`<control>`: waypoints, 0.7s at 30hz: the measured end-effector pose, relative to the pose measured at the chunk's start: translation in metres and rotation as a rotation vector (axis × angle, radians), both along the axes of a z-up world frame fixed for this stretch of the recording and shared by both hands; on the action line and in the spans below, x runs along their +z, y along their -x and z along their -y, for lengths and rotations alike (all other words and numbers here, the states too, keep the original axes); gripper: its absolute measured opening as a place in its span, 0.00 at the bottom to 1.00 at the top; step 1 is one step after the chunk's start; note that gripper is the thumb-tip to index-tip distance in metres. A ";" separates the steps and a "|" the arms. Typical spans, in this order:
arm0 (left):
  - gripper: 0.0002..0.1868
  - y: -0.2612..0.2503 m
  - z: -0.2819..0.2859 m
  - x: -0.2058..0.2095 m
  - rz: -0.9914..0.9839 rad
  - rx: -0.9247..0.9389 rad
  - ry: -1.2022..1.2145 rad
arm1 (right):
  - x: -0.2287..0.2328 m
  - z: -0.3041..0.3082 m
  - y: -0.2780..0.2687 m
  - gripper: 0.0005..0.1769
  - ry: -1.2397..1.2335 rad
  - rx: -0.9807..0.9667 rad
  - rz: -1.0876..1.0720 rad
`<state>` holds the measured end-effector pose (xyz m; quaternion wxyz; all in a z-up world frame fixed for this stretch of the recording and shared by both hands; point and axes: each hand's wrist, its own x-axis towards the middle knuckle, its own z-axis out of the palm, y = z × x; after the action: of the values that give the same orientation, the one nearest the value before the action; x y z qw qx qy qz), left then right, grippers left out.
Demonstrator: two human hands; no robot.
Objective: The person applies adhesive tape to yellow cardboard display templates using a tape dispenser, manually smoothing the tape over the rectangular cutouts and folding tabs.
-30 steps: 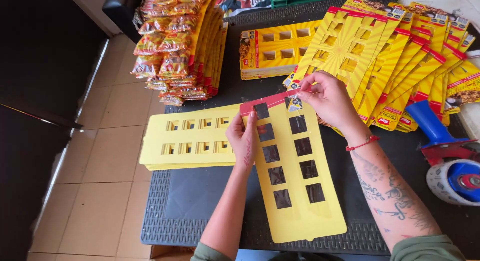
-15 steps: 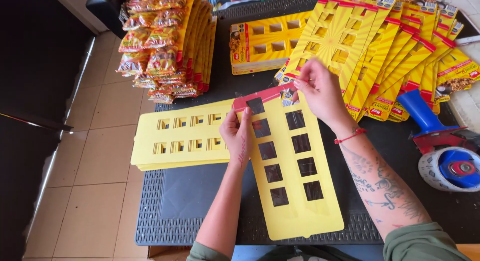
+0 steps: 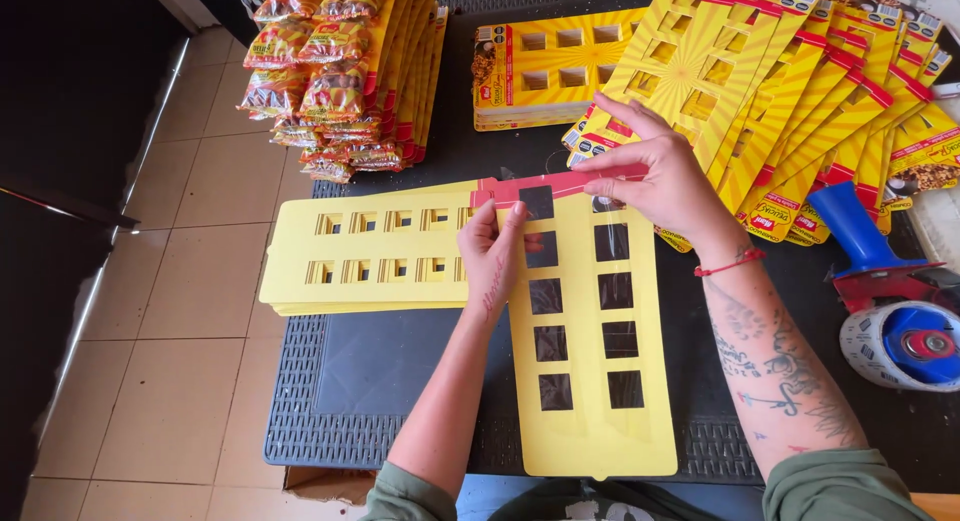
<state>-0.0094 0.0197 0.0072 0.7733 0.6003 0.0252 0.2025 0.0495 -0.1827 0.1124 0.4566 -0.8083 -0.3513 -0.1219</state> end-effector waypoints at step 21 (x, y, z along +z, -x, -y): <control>0.24 0.011 0.005 0.020 0.056 -0.209 -0.210 | 0.008 0.075 -0.013 0.07 0.061 -0.313 -0.556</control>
<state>-0.0199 0.0151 0.0276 0.7235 0.6713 -0.0803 0.1392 0.0623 -0.2577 0.1205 0.4865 -0.8681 -0.0877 0.0455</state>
